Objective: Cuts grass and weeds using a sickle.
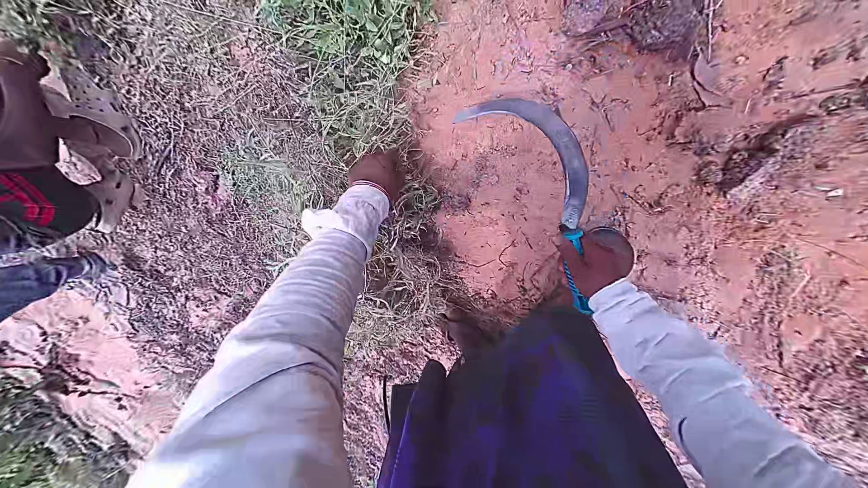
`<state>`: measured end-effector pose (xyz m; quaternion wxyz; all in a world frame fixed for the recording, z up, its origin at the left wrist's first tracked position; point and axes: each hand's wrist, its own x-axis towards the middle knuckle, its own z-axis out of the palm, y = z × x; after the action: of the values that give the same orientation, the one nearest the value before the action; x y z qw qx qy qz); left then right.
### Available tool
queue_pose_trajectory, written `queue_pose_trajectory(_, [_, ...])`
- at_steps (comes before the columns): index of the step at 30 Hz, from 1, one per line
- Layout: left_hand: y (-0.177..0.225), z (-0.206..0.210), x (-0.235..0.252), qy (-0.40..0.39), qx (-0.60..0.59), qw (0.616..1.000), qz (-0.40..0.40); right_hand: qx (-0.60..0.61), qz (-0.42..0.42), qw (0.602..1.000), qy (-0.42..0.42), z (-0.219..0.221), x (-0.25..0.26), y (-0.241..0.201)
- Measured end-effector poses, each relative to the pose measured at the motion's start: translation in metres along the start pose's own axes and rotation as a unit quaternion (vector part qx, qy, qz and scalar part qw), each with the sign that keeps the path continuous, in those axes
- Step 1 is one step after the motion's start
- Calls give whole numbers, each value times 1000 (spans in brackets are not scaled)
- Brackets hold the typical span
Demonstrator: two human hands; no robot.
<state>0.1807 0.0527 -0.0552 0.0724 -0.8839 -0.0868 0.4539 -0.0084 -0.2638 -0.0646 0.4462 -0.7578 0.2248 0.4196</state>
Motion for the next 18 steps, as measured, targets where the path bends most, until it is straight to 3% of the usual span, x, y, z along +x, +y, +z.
queue_pose_trajectory(4, [0,-9,-5,0,-10,1000,26,-43,-25,999,-14,29,67,-62])
queue_pose_trajectory(7, [2,-8,-10,2,5,1000,29,-127,28,990,-54,43,99,-82])
queue_pose_trajectory(12, [-1,-5,-25,-12,17,998,54,-145,104,980,-91,48,-3,-45])
queue_pose_trajectory(15, [-3,9,-47,-23,-13,998,54,-188,104,966,-146,39,-51,-60])
queue_pose_trajectory(18, [-9,17,-57,-6,-28,997,74,-154,67,983,-80,32,-51,-63])
